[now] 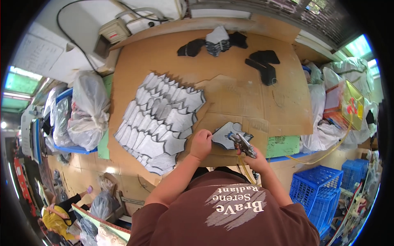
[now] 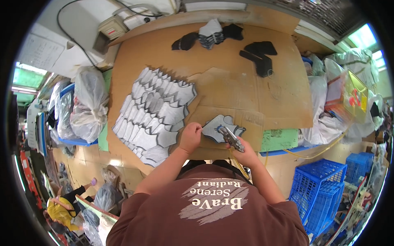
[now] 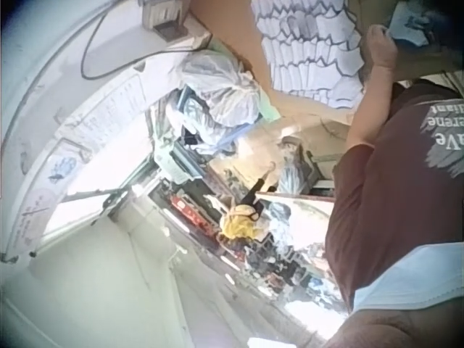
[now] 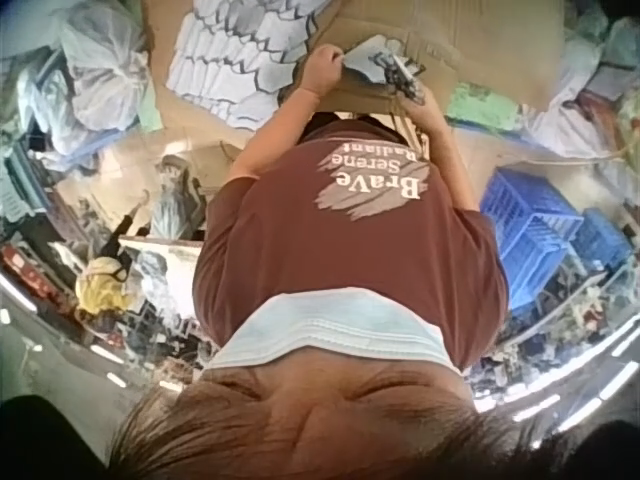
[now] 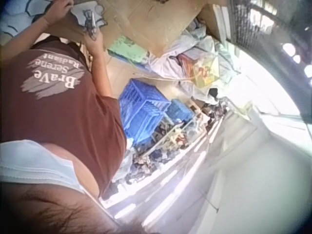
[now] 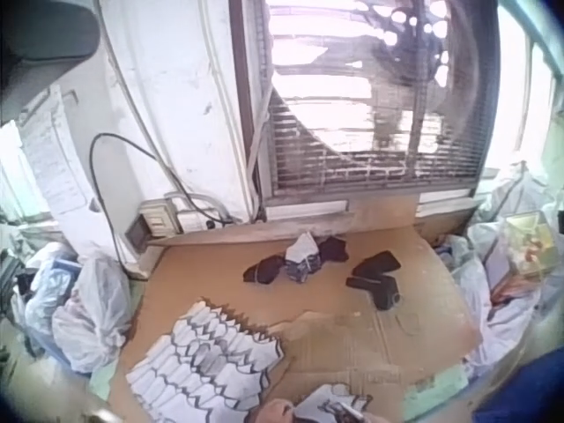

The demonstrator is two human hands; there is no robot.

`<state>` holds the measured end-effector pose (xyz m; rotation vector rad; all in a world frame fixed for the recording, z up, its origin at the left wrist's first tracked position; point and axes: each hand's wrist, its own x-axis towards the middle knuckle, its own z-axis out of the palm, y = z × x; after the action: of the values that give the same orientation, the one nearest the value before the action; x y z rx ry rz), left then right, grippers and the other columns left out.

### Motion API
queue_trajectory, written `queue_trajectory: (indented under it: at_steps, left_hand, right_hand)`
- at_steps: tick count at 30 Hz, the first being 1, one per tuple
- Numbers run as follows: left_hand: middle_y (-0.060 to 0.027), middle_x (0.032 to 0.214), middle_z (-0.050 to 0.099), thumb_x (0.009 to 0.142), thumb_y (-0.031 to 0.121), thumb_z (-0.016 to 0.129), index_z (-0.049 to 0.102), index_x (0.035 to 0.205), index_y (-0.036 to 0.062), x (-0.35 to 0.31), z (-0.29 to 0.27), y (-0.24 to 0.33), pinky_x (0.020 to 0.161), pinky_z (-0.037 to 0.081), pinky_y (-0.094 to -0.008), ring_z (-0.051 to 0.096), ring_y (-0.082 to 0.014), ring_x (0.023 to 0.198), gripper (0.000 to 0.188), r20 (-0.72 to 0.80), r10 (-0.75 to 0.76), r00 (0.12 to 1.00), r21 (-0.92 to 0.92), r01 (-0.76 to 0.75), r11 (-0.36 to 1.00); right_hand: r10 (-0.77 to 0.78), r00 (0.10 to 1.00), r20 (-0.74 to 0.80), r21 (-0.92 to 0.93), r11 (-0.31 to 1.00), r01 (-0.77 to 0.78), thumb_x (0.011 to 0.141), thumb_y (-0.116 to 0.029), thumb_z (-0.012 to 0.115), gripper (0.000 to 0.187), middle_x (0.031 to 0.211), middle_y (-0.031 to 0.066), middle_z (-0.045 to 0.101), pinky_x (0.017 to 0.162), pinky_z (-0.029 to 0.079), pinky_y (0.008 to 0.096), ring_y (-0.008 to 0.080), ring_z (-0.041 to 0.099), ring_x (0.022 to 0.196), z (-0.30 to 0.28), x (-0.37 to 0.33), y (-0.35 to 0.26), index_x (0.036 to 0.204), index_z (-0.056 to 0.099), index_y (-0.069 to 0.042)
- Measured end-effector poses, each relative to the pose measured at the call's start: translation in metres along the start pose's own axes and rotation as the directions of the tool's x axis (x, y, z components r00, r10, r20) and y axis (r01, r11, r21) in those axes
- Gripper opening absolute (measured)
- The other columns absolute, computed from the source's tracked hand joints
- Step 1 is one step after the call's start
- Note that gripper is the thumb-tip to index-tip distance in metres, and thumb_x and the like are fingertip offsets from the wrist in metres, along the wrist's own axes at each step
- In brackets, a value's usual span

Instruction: Applying adhesive to shoe components using a pneumatic spray gun.

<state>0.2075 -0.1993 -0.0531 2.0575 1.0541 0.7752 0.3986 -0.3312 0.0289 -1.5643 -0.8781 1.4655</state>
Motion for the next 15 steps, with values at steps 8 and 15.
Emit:
queue_trajectory:
  at_steps: [8,15]
  left_hand:
    - [-0.0084,0.068,0.060,0.079,0.008,0.055,0.056,0.083,-0.0017,-0.057,-0.148,-0.059,0.059,0.046,-0.0269,0.059,-0.0135,0.062,0.010,-0.030,-0.633,0.774,-0.149,0.623,0.768]
    - [-0.0128,0.071,0.059,0.077,0.004,0.056,0.055,0.087,-0.0029,-0.092,-0.197,-0.103,0.059,0.046,-0.0309,0.059,-0.0216,0.063,0.011,-0.234,-0.585,0.777,0.175,0.625,0.760]
  right_hand:
    - [0.088,0.996,0.016,-0.002,0.996,-0.088,0.073,-0.001,0.049,0.034,0.085,-0.0014,0.056,0.067,0.040,0.0215,0.0071,0.048,0.074,0.000,-0.002,-0.010,0.107,0.052,-0.005]
    - [-0.017,1.000,0.002,-0.007,1.000,0.017,0.073,-0.005,0.051,0.020,0.080,-0.0015,0.054,0.065,0.040,0.0226,0.0074,0.046,0.072,0.005,0.007,0.010,0.092,0.054,-0.006]
